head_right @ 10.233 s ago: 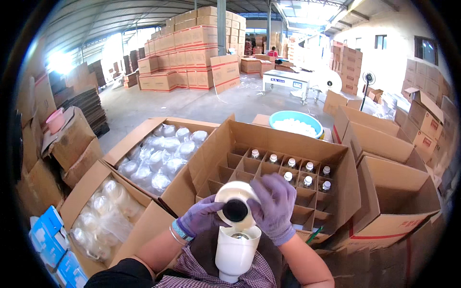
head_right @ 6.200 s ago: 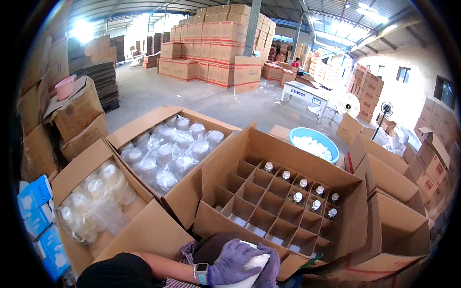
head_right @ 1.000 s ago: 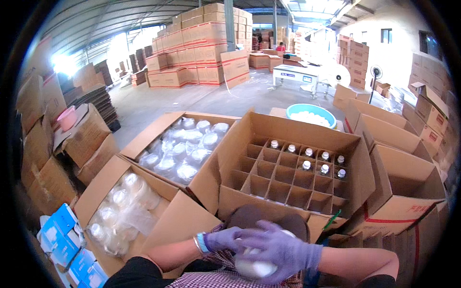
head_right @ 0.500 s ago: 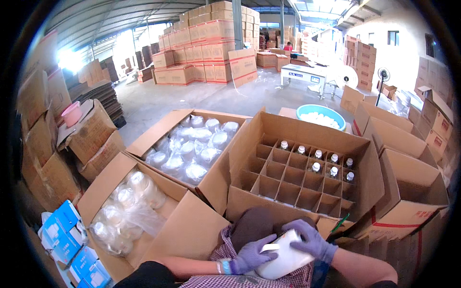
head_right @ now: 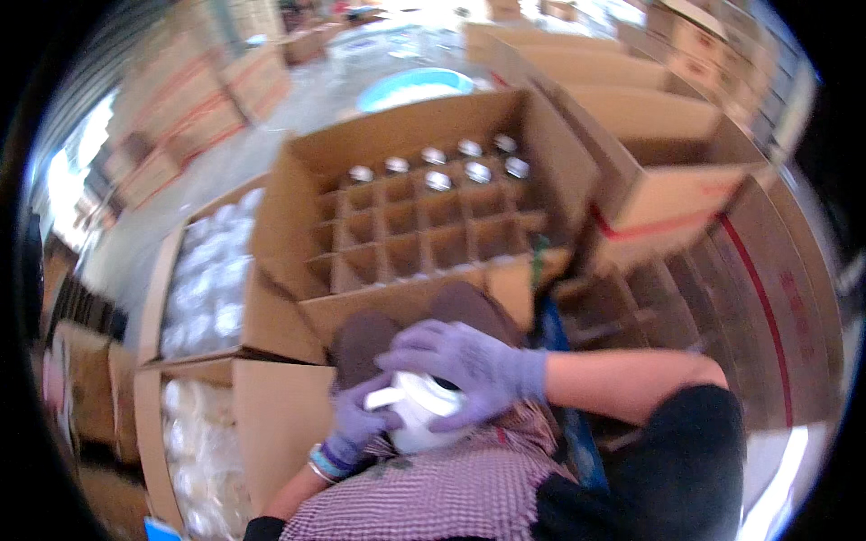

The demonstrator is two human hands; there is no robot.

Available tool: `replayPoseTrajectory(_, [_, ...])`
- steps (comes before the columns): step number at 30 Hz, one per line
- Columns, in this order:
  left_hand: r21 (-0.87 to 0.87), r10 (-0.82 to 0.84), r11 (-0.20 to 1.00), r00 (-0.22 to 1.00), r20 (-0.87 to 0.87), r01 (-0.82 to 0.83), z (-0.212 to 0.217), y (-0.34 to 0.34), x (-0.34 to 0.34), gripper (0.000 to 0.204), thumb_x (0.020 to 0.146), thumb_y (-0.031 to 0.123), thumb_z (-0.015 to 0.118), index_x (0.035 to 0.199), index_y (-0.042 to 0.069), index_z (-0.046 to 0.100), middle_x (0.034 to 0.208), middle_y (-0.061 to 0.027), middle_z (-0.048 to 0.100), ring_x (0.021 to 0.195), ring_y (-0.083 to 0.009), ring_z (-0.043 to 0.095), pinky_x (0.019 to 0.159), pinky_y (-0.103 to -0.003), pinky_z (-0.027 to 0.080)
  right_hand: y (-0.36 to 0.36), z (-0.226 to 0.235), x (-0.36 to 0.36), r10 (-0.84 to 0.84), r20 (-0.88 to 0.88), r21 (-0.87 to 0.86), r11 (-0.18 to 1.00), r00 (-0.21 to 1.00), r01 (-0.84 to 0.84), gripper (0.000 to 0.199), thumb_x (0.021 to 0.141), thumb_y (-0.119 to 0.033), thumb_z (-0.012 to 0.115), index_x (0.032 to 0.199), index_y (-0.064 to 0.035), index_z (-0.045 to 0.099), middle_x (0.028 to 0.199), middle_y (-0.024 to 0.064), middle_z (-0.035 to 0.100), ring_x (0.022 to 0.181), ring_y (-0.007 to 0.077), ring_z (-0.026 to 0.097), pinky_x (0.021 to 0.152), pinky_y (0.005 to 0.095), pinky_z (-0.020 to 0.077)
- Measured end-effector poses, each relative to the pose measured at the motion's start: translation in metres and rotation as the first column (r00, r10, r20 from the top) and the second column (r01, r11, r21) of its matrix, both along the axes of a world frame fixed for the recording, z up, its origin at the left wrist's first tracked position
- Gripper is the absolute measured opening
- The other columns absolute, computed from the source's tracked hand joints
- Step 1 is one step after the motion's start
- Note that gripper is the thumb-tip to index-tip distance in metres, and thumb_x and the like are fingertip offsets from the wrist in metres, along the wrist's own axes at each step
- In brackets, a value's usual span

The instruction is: The person assembles white ceramic pitchers by screwing on lids and attaching handles. They then wrap each pitcher in a clear plastic bag and place it into a cardboard box with dividers. The process is repeated for multiple units in a warehouse setting.

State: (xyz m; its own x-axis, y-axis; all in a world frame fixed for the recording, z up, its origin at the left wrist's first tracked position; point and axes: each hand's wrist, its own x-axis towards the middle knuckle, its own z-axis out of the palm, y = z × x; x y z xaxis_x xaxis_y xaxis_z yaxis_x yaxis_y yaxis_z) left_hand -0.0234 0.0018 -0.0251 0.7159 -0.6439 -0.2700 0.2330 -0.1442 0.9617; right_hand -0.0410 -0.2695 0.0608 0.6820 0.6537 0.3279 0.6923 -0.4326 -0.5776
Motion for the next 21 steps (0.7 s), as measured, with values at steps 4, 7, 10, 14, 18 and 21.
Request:
replayPoseTrajectory(4, [-0.121, 0.064, 0.990, 0.996, -0.064, -0.072, 0.021, -0.020, 0.003, 0.080, 0.076, 0.010, 0.086, 0.144, -0.007, 0.049, 0.131, -0.0105, 0.064, 0.113, -0.0151, 0.062, 0.098, -0.030, 0.051, -0.024, -0.013, 0.007, -0.078, 0.005, 0.166, 0.983, 0.997, 0.076, 0.080, 0.074, -0.043, 0.080, 0.139, -0.0055, 0.053, 0.130, 0.0206, 0.057, 0.121, 0.0386, 0.056, 0.106, 0.0476, 0.0440])
replayPoseTrajectory(7, [-0.118, 0.262, 0.957, 0.964, -0.042, -0.265, 0.017, -0.027, 0.005, 0.069, 0.082, 0.002, 0.075, 0.145, -0.005, 0.049, 0.133, -0.0134, 0.062, 0.108, -0.0163, 0.063, 0.091, -0.029, 0.054, -0.080, -0.043, 0.045, -0.594, -0.086, 0.056, 0.799, 0.800, 0.599, 0.062, 0.082, -0.036, 0.077, 0.132, -0.0046, 0.059, 0.124, 0.0193, 0.063, 0.113, 0.0370, 0.063, 0.096, 0.0442, 0.0520])
replayPoseTrajectory(10, [-0.014, 0.331, 0.944, 0.944, 0.018, -0.330, 0.003, -0.011, 0.011, 0.066, 0.082, 0.003, 0.071, 0.145, -0.002, 0.051, 0.121, -0.0103, 0.065, 0.097, -0.0140, 0.063, 0.082, -0.028, 0.055, -0.171, -0.081, 0.078, -0.989, -0.059, -0.333, 0.149, 0.137, 0.931, 0.062, 0.085, -0.051, 0.073, 0.120, -0.0003, 0.064, 0.117, 0.0239, 0.068, 0.111, 0.0367, 0.067, 0.094, 0.0433, 0.0537])
replayPoseTrajectory(14, [-0.008, 0.339, 0.940, 0.937, 0.081, -0.340, -0.003, 0.004, 0.007, 0.061, 0.084, 0.008, 0.068, 0.142, -0.001, 0.053, 0.099, -0.0026, 0.063, 0.079, -0.0081, 0.056, 0.065, -0.025, 0.049, -0.210, -0.177, 0.079, -0.984, -0.136, -0.535, 0.167, 0.111, 0.828, 0.072, 0.090, -0.064, 0.058, 0.125, -0.0013, 0.061, 0.122, 0.0277, 0.066, 0.118, 0.0371, 0.064, 0.100, 0.0477, 0.0492])
replayPoseTrajectory(18, [-0.031, 0.334, 0.942, 0.942, -0.027, -0.335, 0.011, -0.008, 0.009, 0.059, 0.084, 0.012, 0.065, 0.141, 0.000, 0.056, 0.086, 0.0039, 0.061, 0.066, -0.0038, 0.048, 0.054, -0.021, 0.037, -0.203, -0.210, 0.077, -0.988, -0.120, -0.276, 0.131, 0.102, 0.952, 0.051, 0.097, -0.055, 0.053, 0.123, -0.0132, 0.064, 0.119, 0.0238, 0.067, 0.107, 0.0445, 0.064, 0.093, 0.0533, 0.0497])
replayPoseTrajectory(21, [-0.017, 0.209, 0.977, 0.969, -0.128, -0.213, 0.022, 0.011, 0.018, 0.058, 0.083, 0.017, 0.071, 0.137, -0.001, 0.059, 0.099, 0.0013, 0.067, 0.082, -0.0070, 0.059, 0.070, -0.022, 0.047, -0.198, -0.177, 0.053, -0.694, -0.647, 0.326, 0.120, 0.314, 0.938, 0.034, 0.099, -0.033, 0.062, 0.124, -0.0098, 0.065, 0.104, 0.0115, 0.075, 0.089, 0.0231, 0.073, 0.074, 0.0365, 0.0578])
